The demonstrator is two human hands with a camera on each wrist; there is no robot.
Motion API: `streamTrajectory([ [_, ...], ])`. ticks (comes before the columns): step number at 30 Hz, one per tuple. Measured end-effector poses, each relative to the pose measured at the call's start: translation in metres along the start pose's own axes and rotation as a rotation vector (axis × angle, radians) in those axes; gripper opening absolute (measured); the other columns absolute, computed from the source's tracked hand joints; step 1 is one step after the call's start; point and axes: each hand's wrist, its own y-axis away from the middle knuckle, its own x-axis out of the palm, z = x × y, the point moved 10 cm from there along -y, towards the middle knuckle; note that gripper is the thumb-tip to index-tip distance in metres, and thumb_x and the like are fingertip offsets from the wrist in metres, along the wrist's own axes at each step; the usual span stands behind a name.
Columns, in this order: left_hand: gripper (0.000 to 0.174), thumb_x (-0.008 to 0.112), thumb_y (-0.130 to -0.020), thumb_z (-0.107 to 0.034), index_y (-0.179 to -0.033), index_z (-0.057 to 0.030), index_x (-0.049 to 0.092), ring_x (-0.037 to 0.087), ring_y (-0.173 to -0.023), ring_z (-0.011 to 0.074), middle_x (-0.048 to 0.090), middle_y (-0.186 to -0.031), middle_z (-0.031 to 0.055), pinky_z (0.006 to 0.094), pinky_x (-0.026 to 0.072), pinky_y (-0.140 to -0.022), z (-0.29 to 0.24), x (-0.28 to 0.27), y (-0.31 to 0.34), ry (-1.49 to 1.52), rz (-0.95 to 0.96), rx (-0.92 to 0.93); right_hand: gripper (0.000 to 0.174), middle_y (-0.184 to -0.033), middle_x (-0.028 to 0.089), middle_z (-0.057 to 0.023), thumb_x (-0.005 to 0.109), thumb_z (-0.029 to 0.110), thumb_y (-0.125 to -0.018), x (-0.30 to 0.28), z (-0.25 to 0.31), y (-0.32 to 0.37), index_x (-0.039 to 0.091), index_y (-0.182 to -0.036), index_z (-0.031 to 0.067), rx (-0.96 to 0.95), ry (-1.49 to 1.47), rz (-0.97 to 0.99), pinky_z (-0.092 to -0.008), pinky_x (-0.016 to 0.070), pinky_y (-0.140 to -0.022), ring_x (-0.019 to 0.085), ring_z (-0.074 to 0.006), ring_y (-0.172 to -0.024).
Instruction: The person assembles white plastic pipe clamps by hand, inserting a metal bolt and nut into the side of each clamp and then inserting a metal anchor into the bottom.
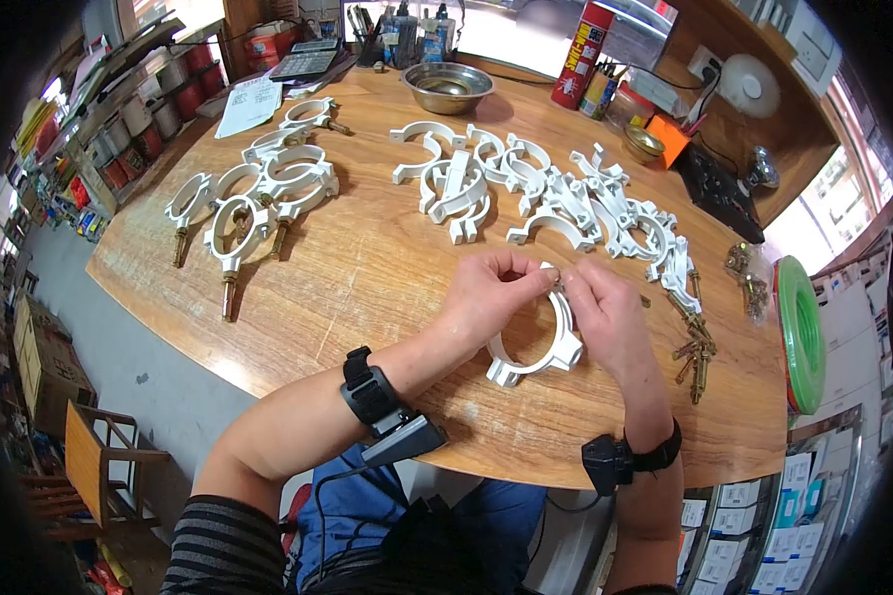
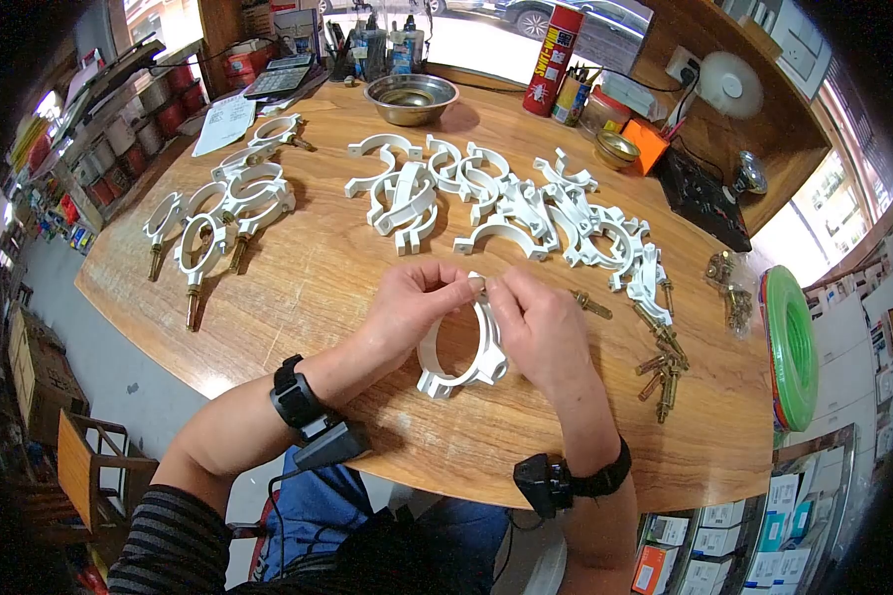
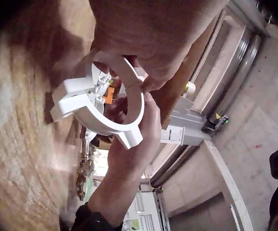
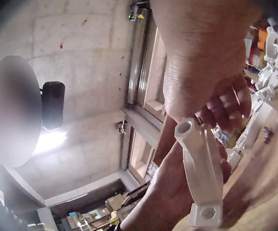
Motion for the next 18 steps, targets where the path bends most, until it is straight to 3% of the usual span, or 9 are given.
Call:
streamTrajectory([
  [2, 0.016, 0.060, -0.079, -0.015, -0.082, -0.0001, 0.059, 0.050, -0.066, 0.0041, 0.057, -0.074, 0.0002, 0.0176, 0.0399, -0.060, -0.001, 0.001, 0.000, -0.007, 0.003, 0.009, 0.014, -0.054, 0.051, -0.0088, 0.058, 0.014, -0.075, 0.004, -0.014, 0.001, 0.050, -0.074, 0.0024, 0.147, -0.153, 0.038, -0.0288, 0.0401, -0.046, 0.051, -0.0182, -0.047],
  [4, 0.020, 0.063, -0.075, -0.018, -0.076, 0.0018, 0.060, 0.050, -0.063, 0.0048, 0.059, -0.069, 0.0016, 0.0195, 0.0400, -0.056, -0.002, -0.002, 0.000, 0.040, -0.040, 0.032, 0.014, -0.054, 0.051, -0.0096, 0.057, 0.014, -0.076, 0.001, -0.007, 0.001, 0.050, -0.072, 0.0023, 0.126, -0.139, 0.033, -0.0288, 0.0398, -0.046, 0.051, -0.0180, -0.046],
  [8, 0.015, 0.061, -0.078, -0.015, -0.081, -0.0002, 0.059, 0.049, -0.067, 0.0039, 0.057, -0.074, 0.0002, 0.0174, 0.0398, -0.060, 0.000, -0.002, 0.001, -0.006, -0.029, -0.021, 0.015, -0.054, 0.050, -0.0098, 0.057, 0.015, -0.076, -0.001, 0.002, 0.000, 0.051, -0.071, 0.0027, 0.044, -0.128, -0.013, -0.0290, 0.0395, -0.045, 0.051, -0.0189, -0.045],
  [11, 0.022, 0.064, -0.075, -0.019, -0.078, 0.0021, 0.061, 0.050, -0.064, 0.0052, 0.059, -0.070, 0.0021, 0.0197, 0.0406, -0.057, 0.001, -0.004, -0.001, 0.011, -0.045, 0.024, 0.014, -0.053, 0.051, -0.0072, 0.059, 0.013, -0.073, 0.001, -0.001, 0.000, 0.049, -0.074, 0.0031, -0.004, -0.041, -0.008, -0.0292, 0.0403, -0.045, 0.052, -0.0182, -0.046],
  [15, 0.022, 0.064, -0.075, -0.019, -0.078, 0.0020, 0.061, 0.051, -0.065, 0.0057, 0.060, -0.071, 0.0026, 0.0199, 0.0411, -0.058, 0.003, -0.003, -0.001, 0.013, -0.049, 0.019, 0.013, -0.054, 0.052, -0.0074, 0.058, 0.013, -0.074, -0.001, 0.000, 0.001, 0.049, -0.075, 0.0036, 0.003, 0.040, 0.010, -0.0307, 0.0411, -0.047, 0.053, -0.0216, -0.048],
  [18, 0.019, 0.063, -0.076, -0.017, -0.079, 0.0011, 0.060, 0.050, -0.065, 0.0050, 0.059, -0.073, 0.0017, 0.0190, 0.0408, -0.058, 0.001, -0.002, 0.000, 0.002, -0.043, 0.012, 0.013, -0.055, 0.053, -0.0099, 0.057, 0.015, -0.076, -0.001, 0.003, 0.001, 0.050, -0.072, 0.0038, 0.058, -0.057, 0.007, -0.0316, 0.0413, -0.047, 0.054, -0.0232, -0.049],
])
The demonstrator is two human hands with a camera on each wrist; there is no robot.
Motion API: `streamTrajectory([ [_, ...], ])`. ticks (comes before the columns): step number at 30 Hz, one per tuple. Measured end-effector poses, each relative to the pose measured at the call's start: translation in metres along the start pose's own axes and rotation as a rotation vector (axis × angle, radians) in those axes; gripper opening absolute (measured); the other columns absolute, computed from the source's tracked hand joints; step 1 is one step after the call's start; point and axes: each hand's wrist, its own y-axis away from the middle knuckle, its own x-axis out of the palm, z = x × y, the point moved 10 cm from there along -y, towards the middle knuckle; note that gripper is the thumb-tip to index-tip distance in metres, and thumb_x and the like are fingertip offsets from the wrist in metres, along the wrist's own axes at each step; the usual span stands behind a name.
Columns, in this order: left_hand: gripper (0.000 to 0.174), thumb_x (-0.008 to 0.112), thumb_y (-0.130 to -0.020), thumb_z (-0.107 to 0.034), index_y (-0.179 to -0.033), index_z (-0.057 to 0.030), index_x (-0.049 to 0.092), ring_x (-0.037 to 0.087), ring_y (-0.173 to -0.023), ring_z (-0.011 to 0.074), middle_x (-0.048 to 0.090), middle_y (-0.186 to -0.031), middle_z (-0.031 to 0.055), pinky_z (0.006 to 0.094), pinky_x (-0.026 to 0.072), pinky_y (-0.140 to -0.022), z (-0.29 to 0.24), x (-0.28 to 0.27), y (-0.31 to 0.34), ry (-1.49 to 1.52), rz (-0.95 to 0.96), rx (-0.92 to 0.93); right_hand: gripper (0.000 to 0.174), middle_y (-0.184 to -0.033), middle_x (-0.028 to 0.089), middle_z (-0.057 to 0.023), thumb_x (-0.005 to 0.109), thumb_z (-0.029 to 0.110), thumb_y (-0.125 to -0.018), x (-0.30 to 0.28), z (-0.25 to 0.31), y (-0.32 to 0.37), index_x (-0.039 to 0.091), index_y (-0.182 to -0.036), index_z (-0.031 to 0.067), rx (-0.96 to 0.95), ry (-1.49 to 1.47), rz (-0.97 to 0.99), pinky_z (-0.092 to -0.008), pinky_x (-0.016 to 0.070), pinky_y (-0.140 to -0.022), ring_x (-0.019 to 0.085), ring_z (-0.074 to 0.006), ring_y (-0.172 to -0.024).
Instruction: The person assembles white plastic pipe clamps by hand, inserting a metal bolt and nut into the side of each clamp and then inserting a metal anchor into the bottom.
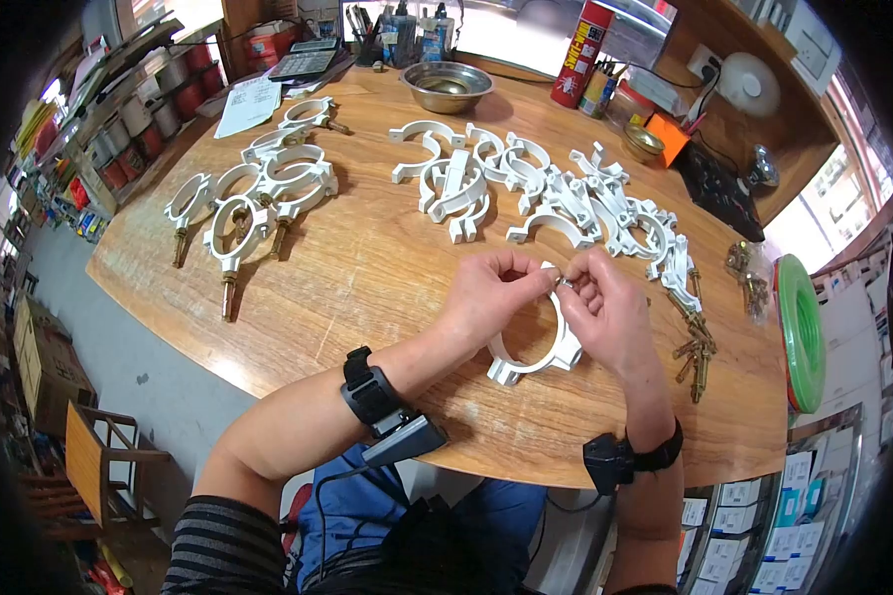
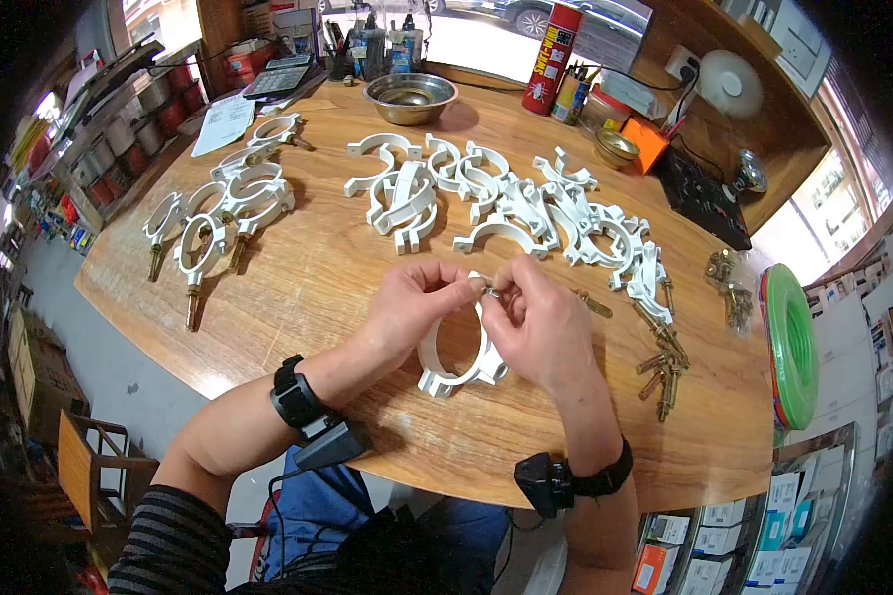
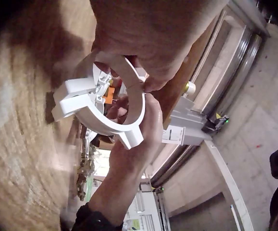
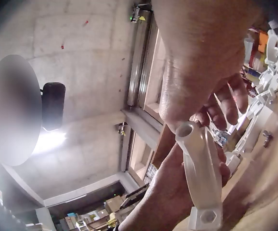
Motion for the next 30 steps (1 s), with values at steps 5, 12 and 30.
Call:
streamTrajectory([
  [5, 0.022, 0.063, -0.075, -0.019, -0.078, 0.0020, 0.061, 0.052, -0.065, 0.0060, 0.060, -0.071, 0.0029, 0.0201, 0.0415, -0.058, -0.001, -0.001, 0.000, -0.020, -0.005, 0.019, 0.014, -0.053, 0.053, -0.0063, 0.059, 0.014, -0.073, -0.001, -0.001, 0.000, 0.049, -0.075, 0.0049, -0.073, 0.085, -0.042, -0.0293, 0.0417, -0.046, 0.054, -0.0190, -0.046],
  [12, 0.020, 0.063, -0.076, -0.018, -0.079, 0.0014, 0.060, 0.050, -0.066, 0.0050, 0.059, -0.072, 0.0016, 0.0187, 0.0405, -0.058, 0.001, -0.001, -0.001, 0.023, 0.004, -0.007, 0.015, -0.054, 0.053, -0.0081, 0.058, 0.016, -0.075, 0.001, -0.006, 0.000, 0.051, -0.072, 0.0039, 0.027, -0.023, -0.012, -0.0290, 0.0418, -0.046, 0.055, -0.0195, -0.048],
  [30, 0.018, 0.063, -0.076, -0.016, -0.078, 0.0012, 0.060, 0.049, -0.064, 0.0044, 0.058, -0.071, 0.0009, 0.0187, 0.0401, -0.056, 0.001, 0.001, -0.003, 0.008, 0.006, 0.015, 0.015, -0.056, 0.054, -0.0087, 0.058, 0.015, -0.074, 0.002, -0.015, -0.001, 0.050, -0.070, 0.0032, 0.070, -0.014, 0.003, -0.0277, 0.0410, -0.045, 0.054, -0.0178, -0.046],
])
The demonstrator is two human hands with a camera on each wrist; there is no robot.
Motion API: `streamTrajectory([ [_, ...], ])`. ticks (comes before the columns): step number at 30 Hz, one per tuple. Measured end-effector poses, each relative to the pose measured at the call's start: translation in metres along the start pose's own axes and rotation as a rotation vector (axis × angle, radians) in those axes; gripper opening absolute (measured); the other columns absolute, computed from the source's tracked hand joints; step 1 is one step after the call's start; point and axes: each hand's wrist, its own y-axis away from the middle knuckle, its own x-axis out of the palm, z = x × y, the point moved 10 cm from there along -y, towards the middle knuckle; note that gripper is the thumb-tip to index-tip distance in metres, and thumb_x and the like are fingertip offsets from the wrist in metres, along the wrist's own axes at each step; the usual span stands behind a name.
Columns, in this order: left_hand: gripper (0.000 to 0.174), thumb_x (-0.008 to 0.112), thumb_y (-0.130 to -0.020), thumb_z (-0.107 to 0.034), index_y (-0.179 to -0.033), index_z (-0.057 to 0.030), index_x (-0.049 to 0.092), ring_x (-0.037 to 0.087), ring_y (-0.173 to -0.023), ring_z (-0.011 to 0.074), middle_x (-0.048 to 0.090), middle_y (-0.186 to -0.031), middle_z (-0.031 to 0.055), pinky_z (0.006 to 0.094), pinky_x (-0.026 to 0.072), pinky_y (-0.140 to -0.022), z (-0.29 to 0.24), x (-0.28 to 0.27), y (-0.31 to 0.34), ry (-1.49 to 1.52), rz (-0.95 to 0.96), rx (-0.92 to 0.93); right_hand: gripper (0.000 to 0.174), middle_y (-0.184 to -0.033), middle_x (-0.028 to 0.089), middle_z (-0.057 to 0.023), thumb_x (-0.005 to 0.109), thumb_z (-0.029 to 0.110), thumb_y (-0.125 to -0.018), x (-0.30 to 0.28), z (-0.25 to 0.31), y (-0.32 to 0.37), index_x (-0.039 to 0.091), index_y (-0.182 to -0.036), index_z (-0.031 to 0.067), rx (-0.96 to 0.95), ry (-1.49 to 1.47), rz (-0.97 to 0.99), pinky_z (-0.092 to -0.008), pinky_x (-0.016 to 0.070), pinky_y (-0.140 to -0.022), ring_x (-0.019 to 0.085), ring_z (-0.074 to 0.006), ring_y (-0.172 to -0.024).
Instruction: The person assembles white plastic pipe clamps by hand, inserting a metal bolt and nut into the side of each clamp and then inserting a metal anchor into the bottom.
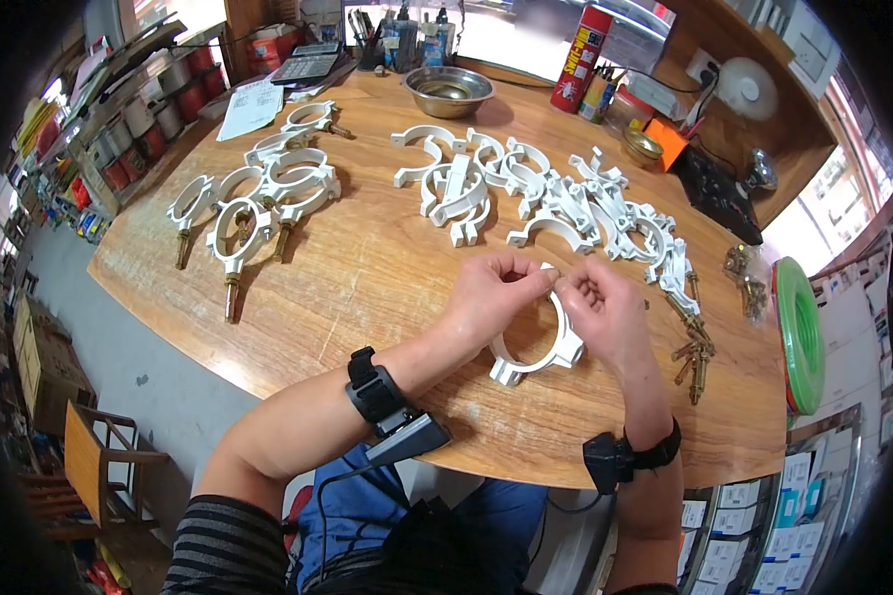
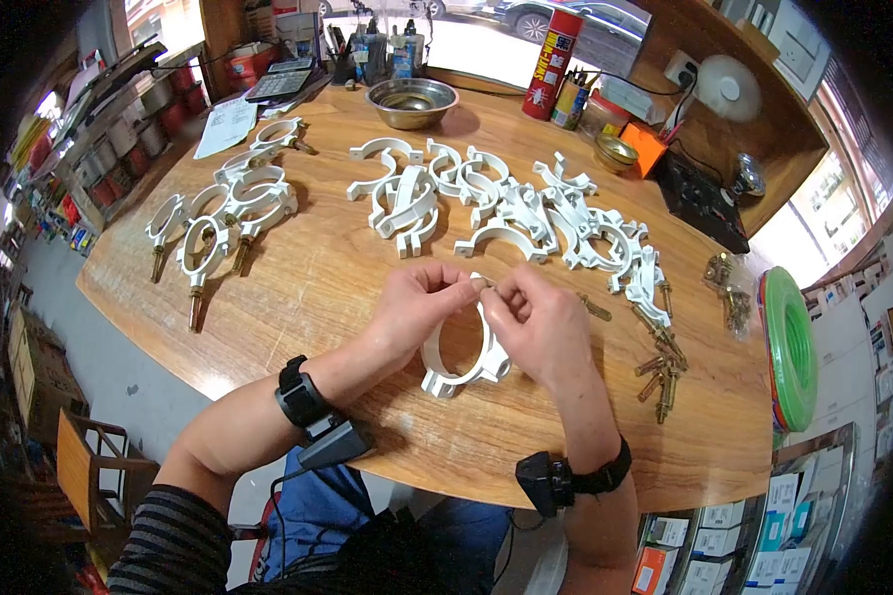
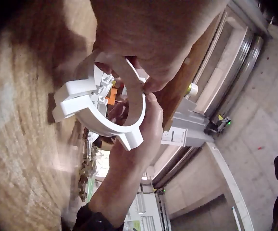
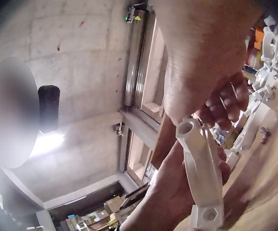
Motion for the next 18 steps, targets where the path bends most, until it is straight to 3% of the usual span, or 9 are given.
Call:
streamTrajectory([
  [8, 0.017, 0.063, -0.075, -0.017, -0.075, -0.0006, 0.060, 0.049, -0.061, 0.0049, 0.057, -0.068, 0.0003, 0.0190, 0.0395, -0.055, 0.004, 0.000, 0.001, 0.035, -0.010, -0.068, 0.017, -0.054, 0.053, -0.0072, 0.059, 0.018, -0.073, 0.002, -0.004, 0.000, 0.051, -0.069, 0.0045, 0.007, -0.021, 0.012, -0.0294, 0.0403, -0.045, 0.051, -0.0208, -0.045],
  [13, 0.015, 0.062, -0.076, -0.016, -0.077, -0.0010, 0.060, 0.050, -0.064, 0.0044, 0.058, -0.072, 0.0003, 0.0180, 0.0394, -0.057, 0.003, 0.002, 0.002, 0.079, 0.009, -0.047, 0.019, -0.053, 0.053, -0.0107, 0.057, 0.020, -0.075, -0.004, 0.009, 0.000, 0.051, -0.065, 0.0054, -0.064, -0.052, -0.049, -0.0353, 0.0414, -0.046, 0.056, -0.0251, -0.051],
  [18, 0.016, 0.061, -0.077, -0.016, -0.077, -0.0003, 0.060, 0.049, -0.064, 0.0042, 0.059, -0.071, 0.0005, 0.0183, 0.0389, -0.056, 0.002, 0.003, 0.003, 0.017, 0.031, -0.050, 0.024, -0.053, 0.054, -0.0095, 0.055, 0.028, -0.077, -0.007, 0.005, 0.000, 0.053, -0.065, 0.0065, -0.056, 0.114, -0.065, -0.0370, 0.0419, -0.047, 0.055, -0.0279, -0.052],
])
